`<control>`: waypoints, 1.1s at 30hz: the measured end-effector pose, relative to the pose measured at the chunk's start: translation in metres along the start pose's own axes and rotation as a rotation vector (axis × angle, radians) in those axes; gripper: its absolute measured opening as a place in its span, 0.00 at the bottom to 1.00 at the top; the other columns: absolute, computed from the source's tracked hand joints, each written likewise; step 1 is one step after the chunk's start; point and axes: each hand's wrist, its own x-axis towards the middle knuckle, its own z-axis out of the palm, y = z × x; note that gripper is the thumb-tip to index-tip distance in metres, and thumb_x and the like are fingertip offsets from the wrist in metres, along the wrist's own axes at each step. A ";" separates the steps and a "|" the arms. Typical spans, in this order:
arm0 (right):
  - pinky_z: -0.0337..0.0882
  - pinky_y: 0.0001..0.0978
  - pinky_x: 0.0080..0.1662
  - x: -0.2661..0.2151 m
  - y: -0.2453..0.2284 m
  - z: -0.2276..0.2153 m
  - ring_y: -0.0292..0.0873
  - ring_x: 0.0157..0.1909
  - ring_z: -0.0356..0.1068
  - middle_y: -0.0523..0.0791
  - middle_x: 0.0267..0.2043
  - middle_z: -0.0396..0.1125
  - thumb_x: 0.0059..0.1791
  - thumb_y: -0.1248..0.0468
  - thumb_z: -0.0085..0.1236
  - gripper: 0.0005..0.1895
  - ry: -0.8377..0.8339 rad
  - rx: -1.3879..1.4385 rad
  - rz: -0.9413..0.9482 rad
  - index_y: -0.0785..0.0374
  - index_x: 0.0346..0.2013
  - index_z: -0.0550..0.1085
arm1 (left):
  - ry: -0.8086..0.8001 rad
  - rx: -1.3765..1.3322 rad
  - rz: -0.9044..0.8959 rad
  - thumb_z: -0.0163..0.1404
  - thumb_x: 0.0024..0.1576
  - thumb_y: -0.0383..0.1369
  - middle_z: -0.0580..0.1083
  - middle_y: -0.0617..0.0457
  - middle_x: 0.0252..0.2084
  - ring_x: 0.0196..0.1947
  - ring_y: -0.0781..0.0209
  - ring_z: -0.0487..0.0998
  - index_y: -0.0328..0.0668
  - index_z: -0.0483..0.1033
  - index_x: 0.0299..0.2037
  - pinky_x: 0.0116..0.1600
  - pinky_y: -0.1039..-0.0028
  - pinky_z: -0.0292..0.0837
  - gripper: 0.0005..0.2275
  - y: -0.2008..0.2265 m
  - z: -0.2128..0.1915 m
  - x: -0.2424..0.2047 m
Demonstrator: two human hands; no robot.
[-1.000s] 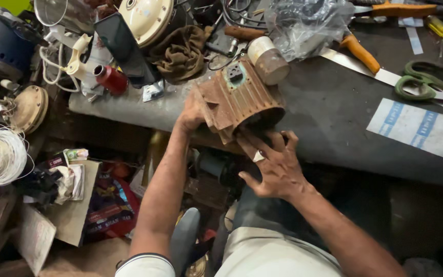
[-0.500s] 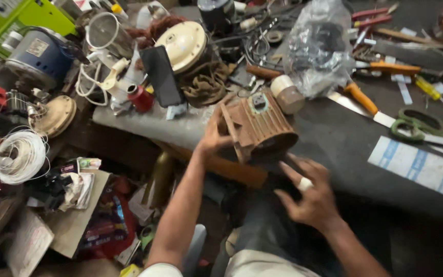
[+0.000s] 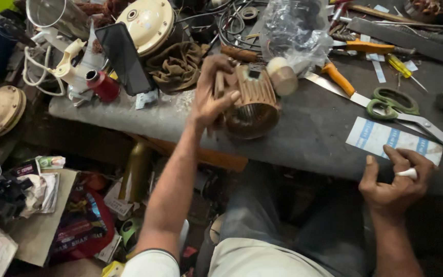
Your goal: The person handles a rusty motor housing, then uses a ruler and marker to measure and mark a strip of adhesive labels. They cut the labels into smaller pieces using scissors.
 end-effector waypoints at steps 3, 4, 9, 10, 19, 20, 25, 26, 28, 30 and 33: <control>0.67 0.37 0.60 -0.002 0.004 0.005 0.46 0.56 0.64 0.47 0.52 0.60 0.52 0.66 0.67 0.12 0.028 -0.010 -0.010 0.65 0.47 0.76 | -0.186 -0.135 -0.068 0.57 0.48 0.45 0.66 0.49 0.55 0.62 0.53 0.68 0.39 0.68 0.53 0.70 0.65 0.62 0.26 0.003 -0.013 0.022; 0.67 0.36 0.59 -0.003 0.005 0.006 0.45 0.56 0.64 0.47 0.52 0.60 0.52 0.66 0.67 0.12 0.023 -0.013 -0.005 0.65 0.48 0.76 | -0.240 -0.169 -0.099 0.56 0.48 0.45 0.66 0.49 0.55 0.62 0.53 0.67 0.39 0.68 0.53 0.70 0.65 0.61 0.26 0.002 -0.016 0.025; 0.67 0.37 0.61 0.001 0.000 -0.006 0.47 0.58 0.63 0.47 0.53 0.61 0.51 0.67 0.64 0.12 0.006 -0.006 -0.025 0.64 0.49 0.77 | -0.186 -0.287 -0.039 0.56 0.49 0.44 0.67 0.48 0.58 0.64 0.55 0.67 0.41 0.69 0.53 0.73 0.65 0.60 0.24 -0.026 -0.018 0.018; 0.67 0.39 0.60 0.006 -0.007 -0.010 0.48 0.57 0.63 0.48 0.52 0.61 0.50 0.67 0.65 0.13 0.007 -0.021 -0.032 0.64 0.49 0.78 | -0.153 -0.291 -0.009 0.56 0.50 0.44 0.67 0.48 0.59 0.64 0.56 0.66 0.41 0.69 0.53 0.74 0.66 0.59 0.24 -0.032 -0.016 0.010; 0.70 0.46 0.49 0.053 -0.116 -0.042 0.52 0.46 0.69 0.49 0.46 0.68 0.42 0.62 0.65 0.15 -0.005 0.446 -0.353 0.60 0.41 0.74 | 0.541 0.338 0.123 0.54 0.56 0.35 0.59 0.45 0.55 0.61 0.48 0.62 0.40 0.60 0.55 0.71 0.58 0.57 0.20 -0.019 0.031 -0.094; 0.70 0.46 0.49 0.051 -0.122 -0.044 0.52 0.46 0.69 0.49 0.45 0.68 0.42 0.63 0.65 0.14 0.008 0.567 -0.423 0.60 0.41 0.75 | 0.588 0.377 0.139 0.54 0.57 0.35 0.59 0.45 0.55 0.62 0.47 0.61 0.40 0.60 0.55 0.72 0.57 0.56 0.21 -0.016 0.035 -0.095; 0.70 0.47 0.49 0.048 -0.118 -0.063 0.52 0.45 0.70 0.50 0.45 0.69 0.44 0.64 0.63 0.11 -0.091 0.497 -0.402 0.61 0.40 0.75 | 0.563 0.315 0.182 0.54 0.60 0.41 0.58 0.48 0.53 0.56 0.53 0.62 0.41 0.60 0.53 0.66 0.61 0.60 0.20 -0.004 0.037 -0.067; 0.70 0.47 0.49 0.048 -0.117 -0.064 0.53 0.45 0.70 0.50 0.45 0.69 0.44 0.64 0.63 0.11 -0.107 0.489 -0.395 0.62 0.39 0.75 | 0.536 0.292 0.186 0.54 0.60 0.42 0.58 0.48 0.53 0.55 0.54 0.63 0.41 0.60 0.52 0.65 0.61 0.61 0.20 -0.006 0.030 -0.060; 0.70 0.48 0.49 0.047 -0.118 -0.068 0.53 0.45 0.70 0.50 0.45 0.69 0.45 0.65 0.63 0.10 -0.137 0.501 -0.383 0.62 0.39 0.75 | 0.428 0.257 0.175 0.53 0.60 0.43 0.59 0.49 0.52 0.54 0.56 0.63 0.41 0.60 0.51 0.64 0.62 0.61 0.20 -0.013 0.010 -0.049; 0.69 0.48 0.49 0.050 -0.116 -0.072 0.53 0.45 0.70 0.51 0.45 0.70 0.45 0.65 0.62 0.09 -0.166 0.526 -0.395 0.63 0.38 0.75 | 0.329 0.180 0.142 0.51 0.59 0.44 0.59 0.49 0.51 0.51 0.57 0.62 0.39 0.60 0.51 0.63 0.64 0.59 0.20 -0.019 -0.010 -0.047; 0.69 0.48 0.48 0.064 -0.104 -0.076 0.53 0.44 0.70 0.51 0.45 0.70 0.46 0.66 0.61 0.07 -0.187 0.538 -0.426 0.63 0.38 0.76 | 0.385 0.204 0.174 0.48 0.59 0.45 0.60 0.48 0.52 0.55 0.55 0.62 0.37 0.61 0.51 0.65 0.63 0.58 0.20 -0.027 -0.015 -0.050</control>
